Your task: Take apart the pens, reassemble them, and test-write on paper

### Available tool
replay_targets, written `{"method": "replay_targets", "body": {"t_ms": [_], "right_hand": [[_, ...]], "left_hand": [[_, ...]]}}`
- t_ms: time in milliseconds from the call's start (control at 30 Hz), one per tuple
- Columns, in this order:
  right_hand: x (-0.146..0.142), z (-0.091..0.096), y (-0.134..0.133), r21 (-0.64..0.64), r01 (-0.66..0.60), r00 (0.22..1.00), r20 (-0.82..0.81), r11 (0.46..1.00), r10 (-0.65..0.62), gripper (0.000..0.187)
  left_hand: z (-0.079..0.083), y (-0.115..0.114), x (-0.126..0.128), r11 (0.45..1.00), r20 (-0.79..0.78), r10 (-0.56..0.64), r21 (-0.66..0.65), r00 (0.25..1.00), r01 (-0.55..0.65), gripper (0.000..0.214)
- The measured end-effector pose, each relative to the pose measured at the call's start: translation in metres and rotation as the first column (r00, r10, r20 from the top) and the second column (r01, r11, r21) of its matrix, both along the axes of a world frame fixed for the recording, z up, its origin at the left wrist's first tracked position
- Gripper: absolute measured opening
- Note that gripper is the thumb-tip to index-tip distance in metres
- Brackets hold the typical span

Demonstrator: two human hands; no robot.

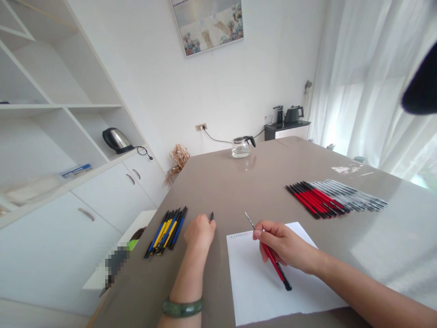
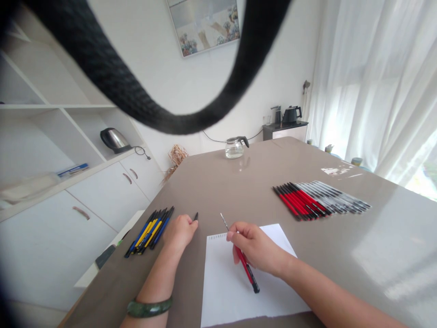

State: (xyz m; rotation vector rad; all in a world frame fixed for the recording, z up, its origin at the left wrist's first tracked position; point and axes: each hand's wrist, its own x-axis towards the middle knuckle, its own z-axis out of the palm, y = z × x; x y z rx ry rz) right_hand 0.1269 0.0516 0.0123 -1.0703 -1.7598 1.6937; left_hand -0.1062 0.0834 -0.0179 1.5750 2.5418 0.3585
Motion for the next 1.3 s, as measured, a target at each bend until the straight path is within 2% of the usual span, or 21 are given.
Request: {"method": "replay_targets", "body": {"t_ms": [433, 533, 600, 633, 667, 733, 767, 800, 867, 967, 1033, 1200, 1267, 1300], "right_hand": [[0.000, 0.000, 0.000, 0.000, 0.005, 1.000, 0.008, 1.000, -0.005, 0.027], [0.001, -0.001, 0.000, 0.009, -0.004, 1.000, 0.002, 1.000, 0.004, 0.026], [0.001, -0.003, 0.001, 0.015, -0.007, 1.000, -0.007, 1.000, 0.007, 0.026], [0.001, -0.003, 0.001, 0.018, -0.007, 1.000, -0.013, 1.000, 0.007, 0.026], [0.002, -0.003, 0.001, 0.020, -0.007, 1.000, -0.017, 1.000, 0.007, 0.026], [0.002, -0.004, 0.002, 0.020, -0.006, 1.000, -0.020, 1.000, 0.007, 0.027], [0.002, -0.005, 0.002, 0.020, -0.004, 1.000, -0.020, 1.000, 0.005, 0.028], [0.002, -0.006, 0.003, 0.019, -0.003, 1.000, -0.020, 1.000, 0.004, 0.028], [0.003, -0.007, 0.004, 0.023, -0.001, 1.000, -0.027, 1.000, 0.002, 0.028], [0.003, -0.009, 0.004, 0.040, 0.000, 0.999, -0.040, 0.999, 0.001, 0.026], [0.003, -0.010, 0.004, 0.055, -0.006, 0.999, -0.039, 0.998, 0.008, 0.024], [0.002, -0.010, 0.003, 0.051, -0.016, 1.000, 0.005, 0.999, 0.016, 0.021], [0.002, -0.010, 0.003, 0.041, -0.027, 0.999, 0.024, 0.999, 0.026, 0.021], [0.002, -0.010, 0.003, 0.036, -0.033, 0.999, 0.032, 0.999, 0.031, 0.021]], "left_hand": [[0.000, -0.001, 0.000, 1.000, -0.020, -0.011, -0.004, 1.000, 0.011, 0.035], [0.004, -0.003, 0.002, 1.000, -0.026, 0.002, -0.003, 1.000, -0.002, 0.036], [0.010, -0.006, 0.007, 0.997, -0.029, -0.015, 0.076, 0.999, 0.017, 0.037], [0.014, -0.009, 0.012, 0.984, -0.017, -0.049, 0.170, 0.999, 0.051, 0.037], [0.018, -0.012, 0.019, 0.949, 0.012, -0.121, 0.295, 0.993, 0.112, 0.036], [0.025, -0.020, 0.036, 0.854, 0.185, -0.358, 0.461, 0.915, 0.240, 0.037], [0.028, -0.025, 0.045, 0.822, 0.316, -0.459, 0.504, 0.830, 0.263, 0.036], [0.029, -0.029, 0.055, 0.814, 0.443, -0.527, 0.509, 0.726, 0.280, 0.035], [0.031, -0.036, 0.071, 0.823, 0.621, -0.560, 0.494, 0.548, 0.282, 0.036], [0.030, -0.041, 0.084, 0.825, 0.731, -0.564, 0.484, 0.384, 0.290, 0.032], [0.028, -0.041, 0.087, 0.838, 0.771, -0.543, 0.469, 0.332, 0.281, 0.028], [0.027, -0.037, 0.084, 0.879, 0.832, -0.476, 0.449, 0.285, 0.160, 0.024], [0.026, -0.033, 0.078, 0.884, 0.834, -0.466, 0.454, 0.294, 0.114, 0.024], [0.025, -0.031, 0.074, 0.884, 0.826, -0.462, 0.456, 0.321, 0.100, 0.025]]}}
